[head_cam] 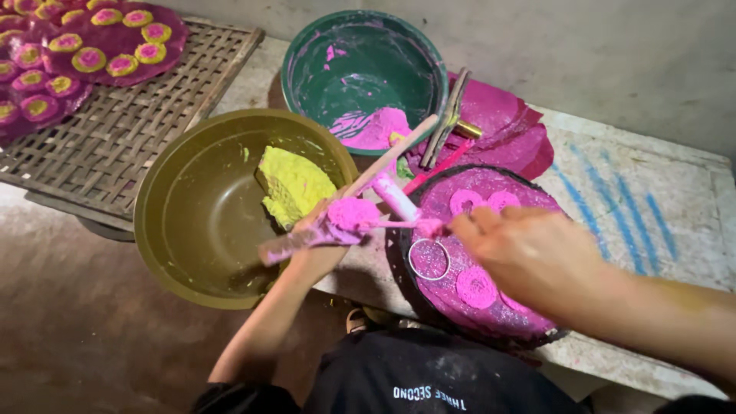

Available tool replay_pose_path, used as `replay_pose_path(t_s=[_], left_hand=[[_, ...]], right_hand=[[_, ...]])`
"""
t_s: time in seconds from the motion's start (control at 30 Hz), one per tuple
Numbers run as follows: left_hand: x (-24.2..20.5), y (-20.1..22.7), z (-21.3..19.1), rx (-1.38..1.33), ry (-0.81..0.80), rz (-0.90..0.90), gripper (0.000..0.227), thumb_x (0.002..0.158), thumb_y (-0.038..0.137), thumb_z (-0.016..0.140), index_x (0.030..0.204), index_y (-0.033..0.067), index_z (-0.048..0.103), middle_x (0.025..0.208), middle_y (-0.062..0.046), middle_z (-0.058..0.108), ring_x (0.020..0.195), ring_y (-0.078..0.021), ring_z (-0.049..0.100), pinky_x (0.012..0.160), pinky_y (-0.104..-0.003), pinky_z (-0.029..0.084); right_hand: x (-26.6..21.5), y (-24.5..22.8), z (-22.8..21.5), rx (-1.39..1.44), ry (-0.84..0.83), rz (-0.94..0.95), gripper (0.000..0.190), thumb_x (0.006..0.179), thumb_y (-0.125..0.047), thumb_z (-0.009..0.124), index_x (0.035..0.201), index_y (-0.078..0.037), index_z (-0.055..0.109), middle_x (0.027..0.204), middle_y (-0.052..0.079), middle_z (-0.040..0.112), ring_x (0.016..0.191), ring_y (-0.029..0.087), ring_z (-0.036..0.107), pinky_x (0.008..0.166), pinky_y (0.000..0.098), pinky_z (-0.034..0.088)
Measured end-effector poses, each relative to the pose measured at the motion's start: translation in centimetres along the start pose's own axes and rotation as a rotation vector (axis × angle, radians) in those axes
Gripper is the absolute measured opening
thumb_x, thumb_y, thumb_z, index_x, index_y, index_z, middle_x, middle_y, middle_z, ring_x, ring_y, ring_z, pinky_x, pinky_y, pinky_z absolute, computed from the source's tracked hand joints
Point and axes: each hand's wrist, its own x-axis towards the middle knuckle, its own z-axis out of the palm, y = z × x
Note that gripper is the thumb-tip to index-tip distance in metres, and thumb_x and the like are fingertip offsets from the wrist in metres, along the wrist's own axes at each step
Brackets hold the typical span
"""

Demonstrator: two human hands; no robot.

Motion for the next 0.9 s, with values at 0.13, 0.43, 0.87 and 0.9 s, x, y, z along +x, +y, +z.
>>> replay_pose_path(t_s=[0.13, 0.43, 0.87, 0.9], left_hand=[[0.3, 2.0, 0.7, -0.133, -0.006, -0.282, 0.046, 0.095, 0.037, 0.060, 0.136, 0.0176, 0.064, 0.113, -0.010, 0.073, 0.100, -0.0263, 0.069, 0.086, -0.037, 0.056], [0.0, 0.0, 1.3, -0.117, -0.170, -0.452, 0.060, 0.092, 0.035, 0.056, 0.148, 0.0154, 0.044, 0.132, -0.005, 0.066, 0.112, -0.0183, 0.067, 0.093, -0.031, 0.058], [0.0, 2.1, 4.9, -0.595, -0.106, -0.214, 0.029, 0.083, 0.008, 0.067, 0.113, 0.0048, 0.066, 0.103, -0.010, 0.072, 0.094, -0.0234, 0.068, 0.082, -0.039, 0.057], [-0.2, 2.4, 4.7, -0.647, -0.137, -0.290, 0.031, 0.081, 0.005, 0.067, 0.112, 0.0050, 0.065, 0.101, -0.009, 0.072, 0.091, -0.0231, 0.068, 0.079, -0.040, 0.056]], right_hand=[[3.5, -1.8, 0.5, -0.005, -0.042, -0.087, 0.010, 0.087, -0.018, 0.059, 0.092, -0.011, 0.065, 0.077, 0.007, 0.065, 0.059, 0.024, 0.070, 0.047, 0.0397, 0.054], [1.5, -1.3, 1.8, -0.032, -0.001, -0.029, 0.023, 0.080, -0.014, 0.061, 0.102, -0.009, 0.064, 0.078, 0.005, 0.064, 0.064, 0.022, 0.069, 0.047, 0.0352, 0.054], [4.4, -2.2, 2.4, -0.256, 0.036, -0.270, 0.021, 0.090, -0.022, 0.058, 0.098, -0.004, 0.066, 0.074, 0.007, 0.064, 0.055, 0.021, 0.066, 0.044, 0.0340, 0.052], [4.4, -2.9, 2.9, -0.230, 0.057, -0.270, 0.020, 0.085, -0.018, 0.060, 0.096, -0.002, 0.066, 0.074, 0.008, 0.065, 0.058, 0.022, 0.067, 0.046, 0.0346, 0.052]])
